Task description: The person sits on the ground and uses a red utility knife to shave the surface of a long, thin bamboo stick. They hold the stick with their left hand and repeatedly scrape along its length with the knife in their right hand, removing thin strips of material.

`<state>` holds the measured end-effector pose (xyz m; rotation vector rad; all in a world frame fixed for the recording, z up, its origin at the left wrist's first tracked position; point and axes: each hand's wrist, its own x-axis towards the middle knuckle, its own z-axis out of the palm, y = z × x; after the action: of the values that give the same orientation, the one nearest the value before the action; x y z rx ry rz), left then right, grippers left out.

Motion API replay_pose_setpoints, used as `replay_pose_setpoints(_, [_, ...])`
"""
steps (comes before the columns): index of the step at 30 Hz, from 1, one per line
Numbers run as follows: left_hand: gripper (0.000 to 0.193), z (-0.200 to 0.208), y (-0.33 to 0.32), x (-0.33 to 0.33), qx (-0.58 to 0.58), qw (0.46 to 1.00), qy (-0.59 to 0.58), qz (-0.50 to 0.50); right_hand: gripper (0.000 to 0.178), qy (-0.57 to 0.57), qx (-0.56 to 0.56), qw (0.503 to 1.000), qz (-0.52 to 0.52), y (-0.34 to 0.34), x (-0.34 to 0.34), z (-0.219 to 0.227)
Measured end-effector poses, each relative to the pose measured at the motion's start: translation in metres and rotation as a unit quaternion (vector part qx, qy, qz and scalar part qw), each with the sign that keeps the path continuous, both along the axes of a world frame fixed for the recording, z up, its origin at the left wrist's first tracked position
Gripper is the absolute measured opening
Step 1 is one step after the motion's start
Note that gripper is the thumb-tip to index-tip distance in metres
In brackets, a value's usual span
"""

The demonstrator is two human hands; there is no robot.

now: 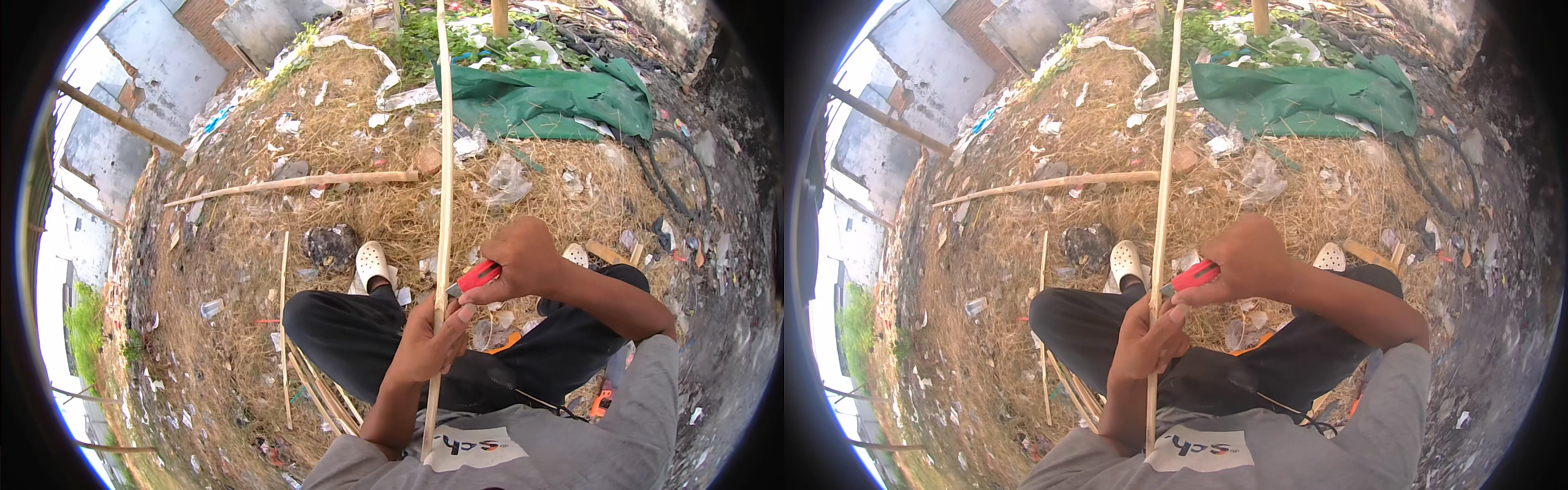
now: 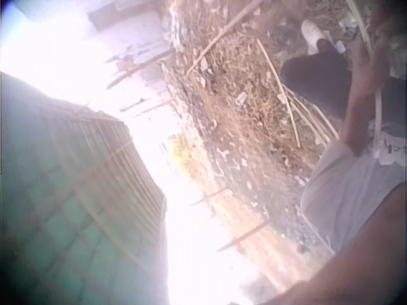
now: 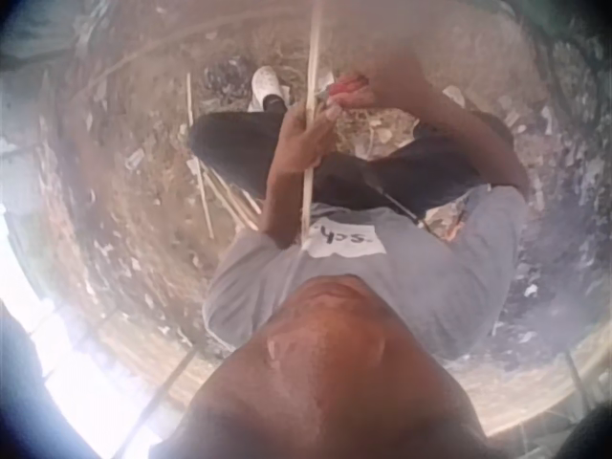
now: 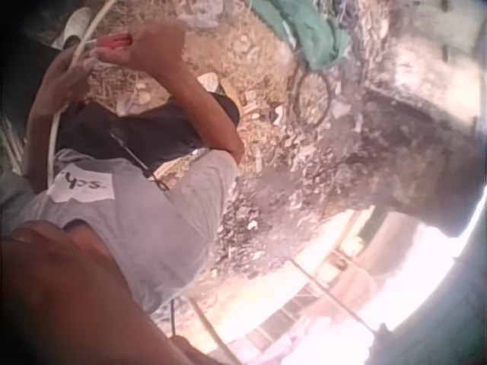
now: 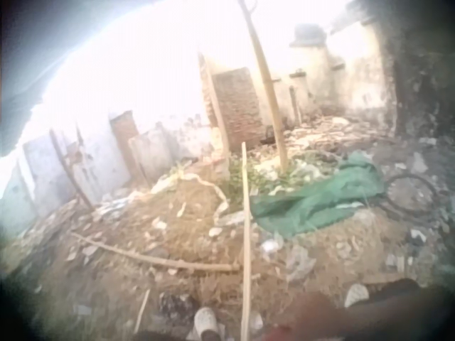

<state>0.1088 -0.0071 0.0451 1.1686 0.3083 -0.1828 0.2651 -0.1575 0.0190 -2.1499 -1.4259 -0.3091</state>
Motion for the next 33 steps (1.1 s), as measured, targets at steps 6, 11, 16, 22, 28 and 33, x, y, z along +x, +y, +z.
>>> replay_pose_setpoints(6, [0.025,-0.002,-0.007,-0.003,-0.02,0.999,-0.009,-0.022,0.064,0.017,-0.01,0.998,-0.061,-0.005,0.017,0.002])
replay_pose_setpoints(11, [0.028,-0.003,-0.008,-0.004,-0.022,0.999,-0.012,-0.027,0.068,0.023,0.008,0.998,-0.059,-0.003,0.015,-0.002])
replay_pose_setpoints(16, [0.029,0.0,-0.005,-0.005,-0.041,0.999,-0.01,-0.031,0.068,0.011,0.001,0.996,-0.085,-0.004,0.025,0.003])
replay_pose_setpoints(22, [0.029,-0.004,-0.003,-0.012,-0.013,0.998,0.011,-0.053,0.069,-0.046,0.016,0.994,-0.098,-0.005,0.036,0.002])
replay_pose_setpoints(28, [0.029,-0.001,-0.01,-0.026,0.003,0.992,0.016,-0.129,0.068,0.066,0.017,0.933,-0.354,-0.032,0.11,0.016])
replay_pose_setpoints(33, [0.03,-0.006,0.002,-0.016,0.002,0.989,-0.002,-0.145,0.064,0.201,0.215,0.91,-0.293,-0.062,0.135,-0.001])
